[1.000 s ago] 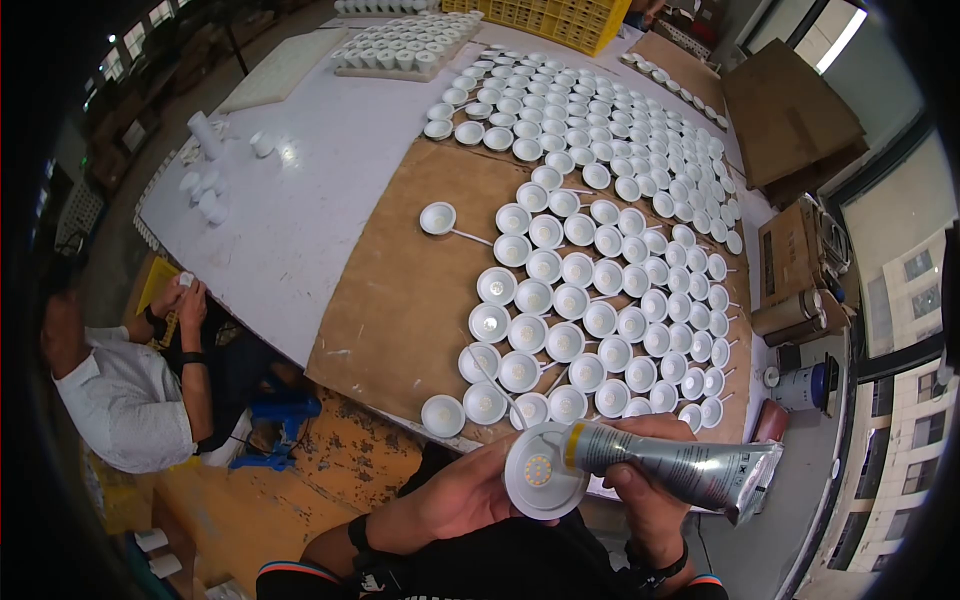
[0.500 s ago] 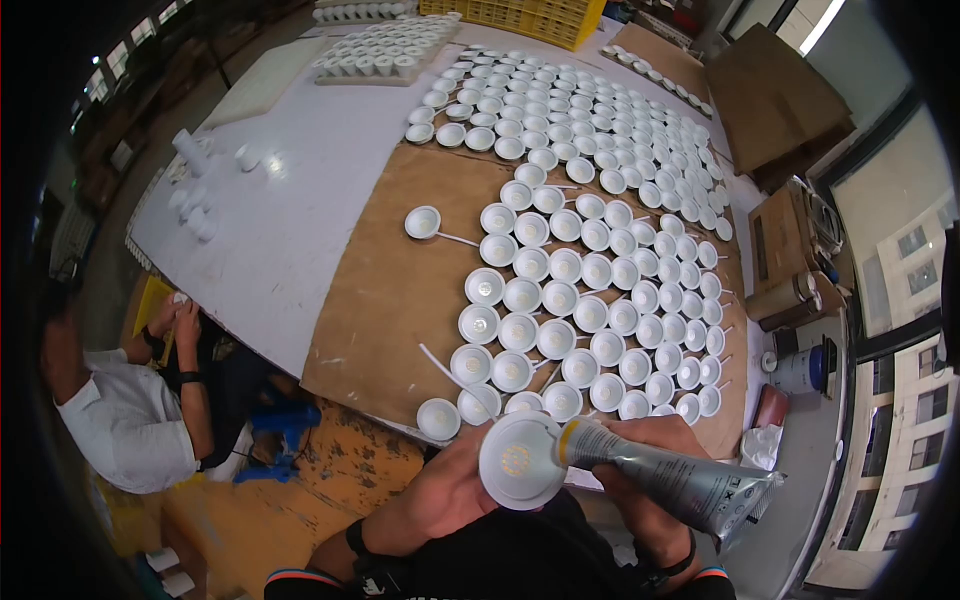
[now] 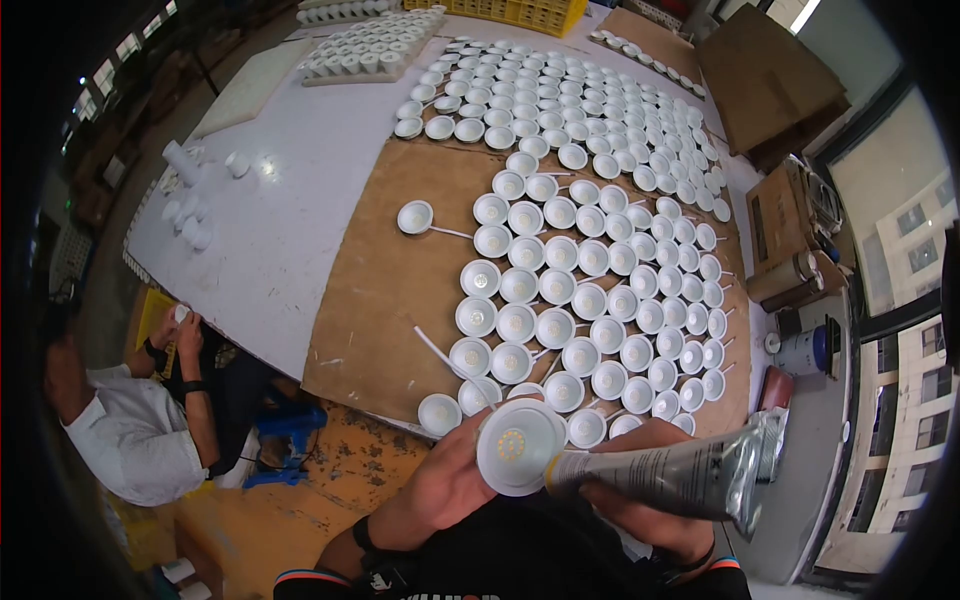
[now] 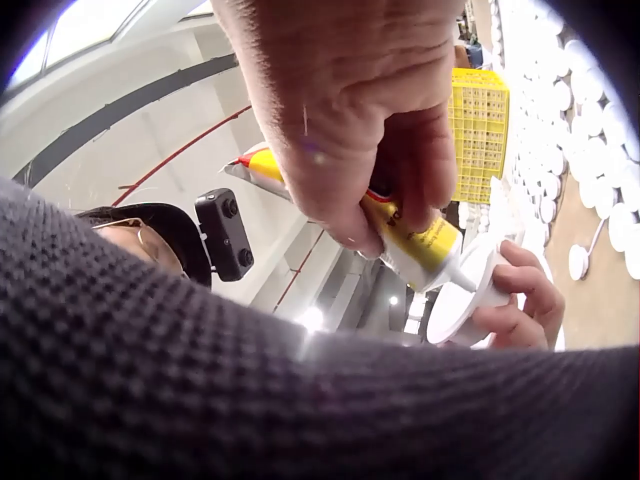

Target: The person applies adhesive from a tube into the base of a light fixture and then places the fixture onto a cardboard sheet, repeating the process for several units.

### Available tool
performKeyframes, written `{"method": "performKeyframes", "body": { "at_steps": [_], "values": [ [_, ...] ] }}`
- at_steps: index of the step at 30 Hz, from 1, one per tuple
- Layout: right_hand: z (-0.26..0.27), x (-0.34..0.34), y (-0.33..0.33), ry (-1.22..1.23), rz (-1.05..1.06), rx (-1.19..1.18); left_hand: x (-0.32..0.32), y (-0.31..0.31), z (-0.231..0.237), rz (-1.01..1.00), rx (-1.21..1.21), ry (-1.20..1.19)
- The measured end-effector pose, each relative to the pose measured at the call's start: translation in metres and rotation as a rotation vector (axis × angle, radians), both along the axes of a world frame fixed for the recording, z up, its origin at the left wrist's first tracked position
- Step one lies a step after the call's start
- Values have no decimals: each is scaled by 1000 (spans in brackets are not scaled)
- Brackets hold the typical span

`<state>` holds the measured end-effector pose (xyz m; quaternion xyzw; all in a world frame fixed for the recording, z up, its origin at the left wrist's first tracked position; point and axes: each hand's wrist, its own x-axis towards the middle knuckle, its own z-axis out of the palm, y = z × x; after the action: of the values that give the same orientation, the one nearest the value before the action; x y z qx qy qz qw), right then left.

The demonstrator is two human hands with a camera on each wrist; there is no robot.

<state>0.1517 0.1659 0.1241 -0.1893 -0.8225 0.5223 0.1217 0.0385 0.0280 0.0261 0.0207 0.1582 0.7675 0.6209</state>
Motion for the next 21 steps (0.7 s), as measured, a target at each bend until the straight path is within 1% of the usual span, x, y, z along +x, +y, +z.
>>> {"method": "performKeyframes", "body": {
  "at_steps": [1,2,4,5,6,8,9,13,15,17,21],
  "values": [
    [-2,1,0,0,-43,-166,0,1,0,-8,-4,-10],
    [-3,-1,2,0,-44,-166,0,1,1,-17,-9,-20],
    [-3,-7,6,-94,-6,-476,0,4,-1,-16,7,-15],
    [-12,-8,3,27,-25,-445,1,5,-3,-14,23,-12],
    [-17,-9,1,28,-25,-445,2,5,-4,-14,24,-11],
    [-23,-10,0,63,-90,-546,5,6,-7,-49,-1,21],
    [-24,-9,1,47,-78,-576,6,5,-8,-50,-2,22],
    [-27,-18,-2,65,-104,-666,6,6,-8,-86,-25,-48],
    [-33,-22,-6,252,-188,-450,6,6,-7,-94,-13,-63],
    [-31,-23,-6,223,-208,-493,7,4,-8,-102,-48,-57],
    [-34,-26,-6,157,-252,-588,4,3,-10,-88,-23,-24]
  ]
}}
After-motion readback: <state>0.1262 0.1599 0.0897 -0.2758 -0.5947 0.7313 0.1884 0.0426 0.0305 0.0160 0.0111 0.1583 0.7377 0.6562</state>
